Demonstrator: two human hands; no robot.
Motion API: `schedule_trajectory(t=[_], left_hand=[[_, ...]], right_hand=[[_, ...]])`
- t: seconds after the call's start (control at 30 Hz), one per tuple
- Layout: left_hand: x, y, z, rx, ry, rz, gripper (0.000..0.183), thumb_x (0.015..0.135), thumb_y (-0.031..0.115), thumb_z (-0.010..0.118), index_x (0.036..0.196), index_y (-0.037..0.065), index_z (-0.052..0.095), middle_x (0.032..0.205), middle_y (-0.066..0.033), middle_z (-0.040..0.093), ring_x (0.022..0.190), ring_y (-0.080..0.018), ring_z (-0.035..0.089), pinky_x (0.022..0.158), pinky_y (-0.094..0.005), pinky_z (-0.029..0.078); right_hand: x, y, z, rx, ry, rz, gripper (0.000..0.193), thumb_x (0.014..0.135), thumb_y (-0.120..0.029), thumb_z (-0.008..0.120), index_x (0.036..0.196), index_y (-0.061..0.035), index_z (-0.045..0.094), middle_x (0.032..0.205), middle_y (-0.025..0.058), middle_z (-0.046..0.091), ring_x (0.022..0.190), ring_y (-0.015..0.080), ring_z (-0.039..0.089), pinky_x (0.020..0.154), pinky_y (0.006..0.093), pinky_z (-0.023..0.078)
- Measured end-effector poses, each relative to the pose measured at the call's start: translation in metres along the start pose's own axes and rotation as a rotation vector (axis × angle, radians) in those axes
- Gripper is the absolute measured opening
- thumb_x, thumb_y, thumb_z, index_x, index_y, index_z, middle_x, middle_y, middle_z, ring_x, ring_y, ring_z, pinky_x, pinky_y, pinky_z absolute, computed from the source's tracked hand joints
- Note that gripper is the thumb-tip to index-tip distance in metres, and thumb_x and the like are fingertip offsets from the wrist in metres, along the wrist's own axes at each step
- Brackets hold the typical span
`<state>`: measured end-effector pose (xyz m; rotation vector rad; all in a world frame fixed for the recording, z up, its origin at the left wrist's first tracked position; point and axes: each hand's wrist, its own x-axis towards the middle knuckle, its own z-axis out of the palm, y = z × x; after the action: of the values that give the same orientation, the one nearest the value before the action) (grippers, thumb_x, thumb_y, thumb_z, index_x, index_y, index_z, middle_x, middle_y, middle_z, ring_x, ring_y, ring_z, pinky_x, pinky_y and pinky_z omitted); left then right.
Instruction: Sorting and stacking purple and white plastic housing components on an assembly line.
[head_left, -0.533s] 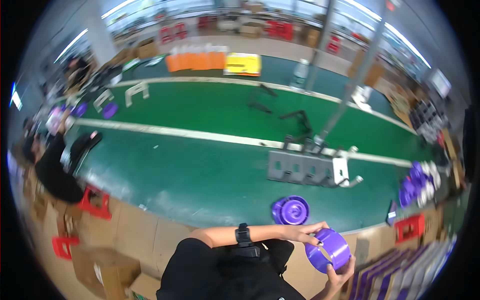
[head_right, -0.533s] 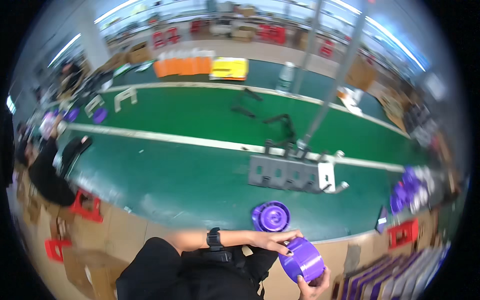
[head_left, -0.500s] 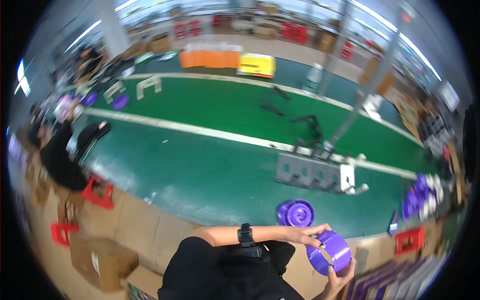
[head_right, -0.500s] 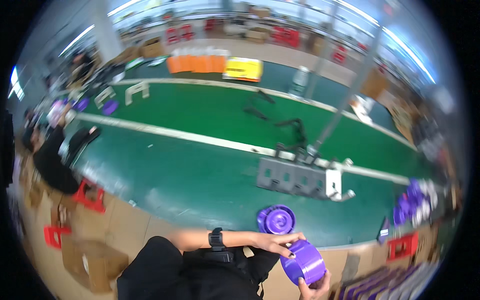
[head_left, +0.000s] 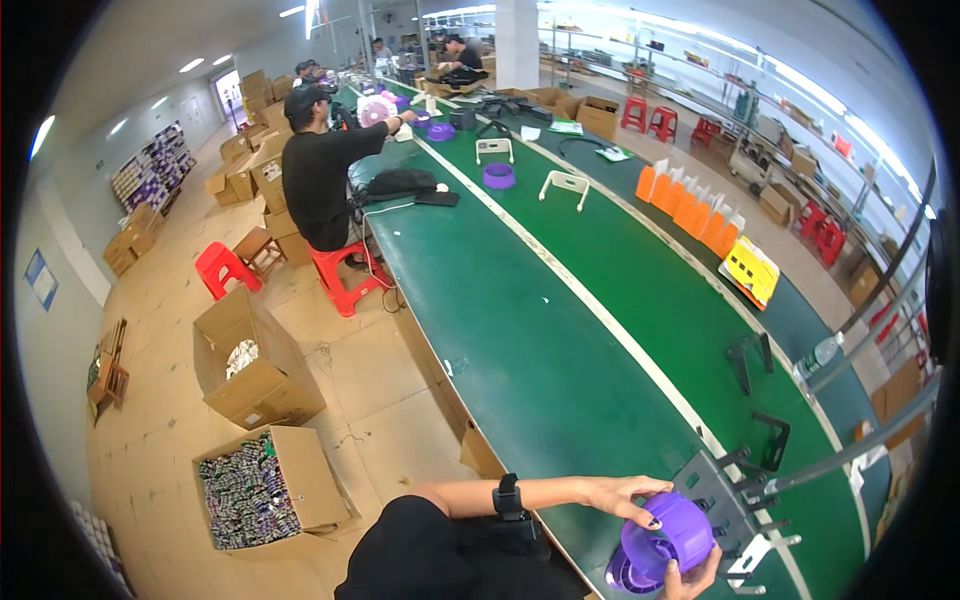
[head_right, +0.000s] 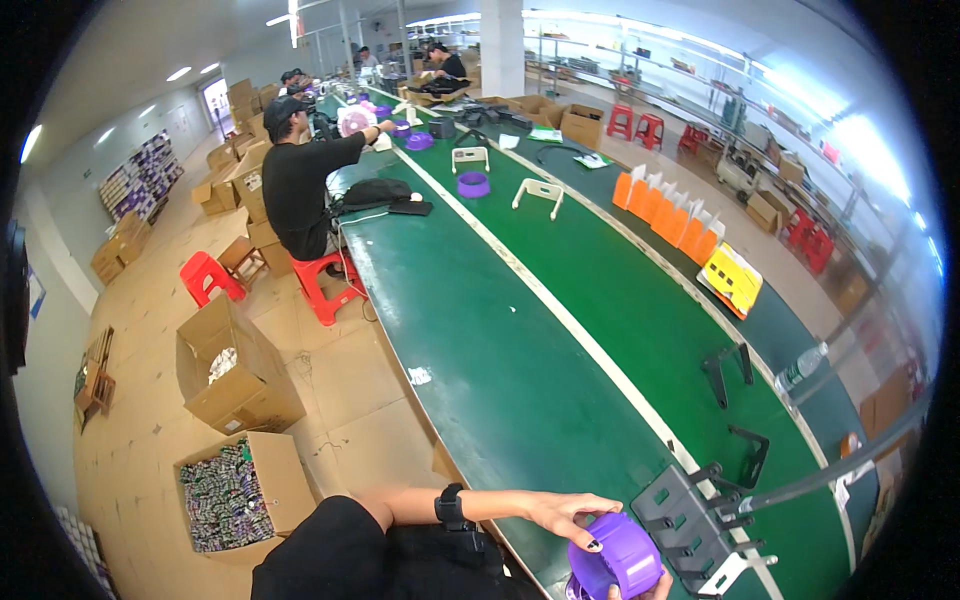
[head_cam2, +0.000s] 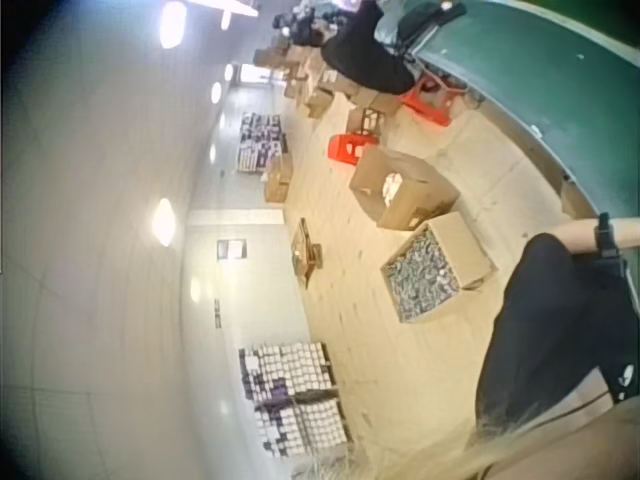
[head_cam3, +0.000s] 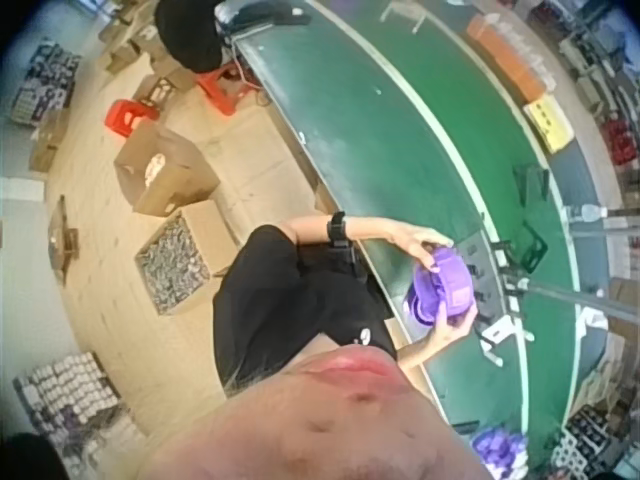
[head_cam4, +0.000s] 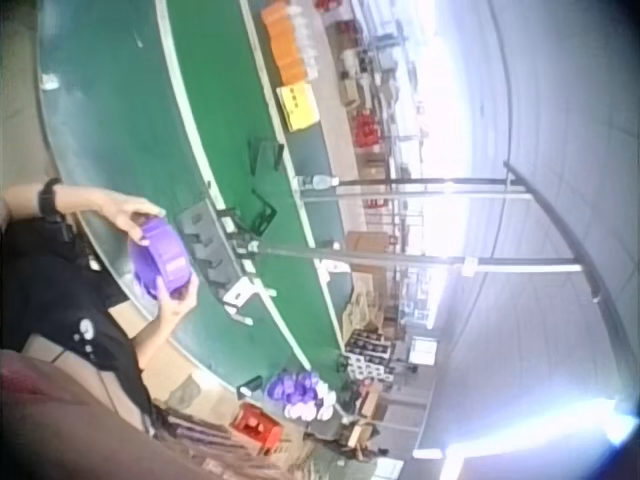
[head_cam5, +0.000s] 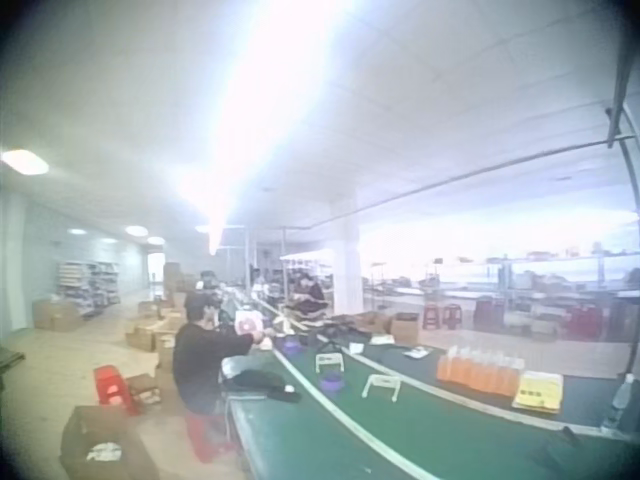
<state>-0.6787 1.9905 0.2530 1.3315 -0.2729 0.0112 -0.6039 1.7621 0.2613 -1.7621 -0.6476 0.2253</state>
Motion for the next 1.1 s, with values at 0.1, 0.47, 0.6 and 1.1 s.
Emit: schedule_trajectory(t=[0.1,0.47,0.6,1.1], left_hand=[[-0.009,0.011,-0.009,0.072,0.048,0.024,0.037,0.076,0.027,0.062,0.099,0.002,0.046,0.088,-0.0021,0.045,0.086,-0.0099,0.043,0.068,-0.0249,0.039],[-0.008,-0.005,-0.027,0.065,0.244,-0.008,0.031,0.085,0.033,0.050,0.092,0.004,0.047,0.085,-0.0022,0.045,0.081,-0.0111,0.045,0.066,-0.0268,0.041],[-0.001,0.007,-0.026,0.134,0.231,0.042,0.038,0.080,0.029,0.059,0.100,0.003,0.040,0.089,-0.0043,0.042,0.080,-0.0113,0.043,0.068,-0.0277,0.040],[0.021,-0.006,-0.040,0.149,0.304,0.032,0.044,0.079,0.031,0.062,0.102,0.002,0.038,0.093,-0.0057,0.041,0.084,-0.0126,0.044,0.070,-0.0298,0.041]], right_hand=[[0.013,0.016,0.003,0.011,-0.071,-0.030,0.064,0.065,-0.001,0.071,0.121,0.0051,0.042,0.106,0.0194,0.052,0.095,0.0268,0.053,0.086,0.0378,0.042],[0.049,0.013,0.020,0.045,-0.228,-0.052,0.064,0.062,-0.001,0.074,0.118,0.0025,0.043,0.104,0.0149,0.053,0.092,0.0230,0.052,0.081,0.0359,0.044],[0.064,0.013,0.016,-0.017,-0.218,-0.025,0.061,0.065,-0.002,0.073,0.118,0.0031,0.043,0.104,0.0163,0.052,0.093,0.0231,0.051,0.081,0.0367,0.044],[0.109,0.033,0.017,0.019,-0.224,-0.061,0.070,0.060,-0.007,0.079,0.119,0.0074,0.044,0.107,0.0199,0.052,0.094,0.0258,0.054,0.079,0.0378,0.047]])
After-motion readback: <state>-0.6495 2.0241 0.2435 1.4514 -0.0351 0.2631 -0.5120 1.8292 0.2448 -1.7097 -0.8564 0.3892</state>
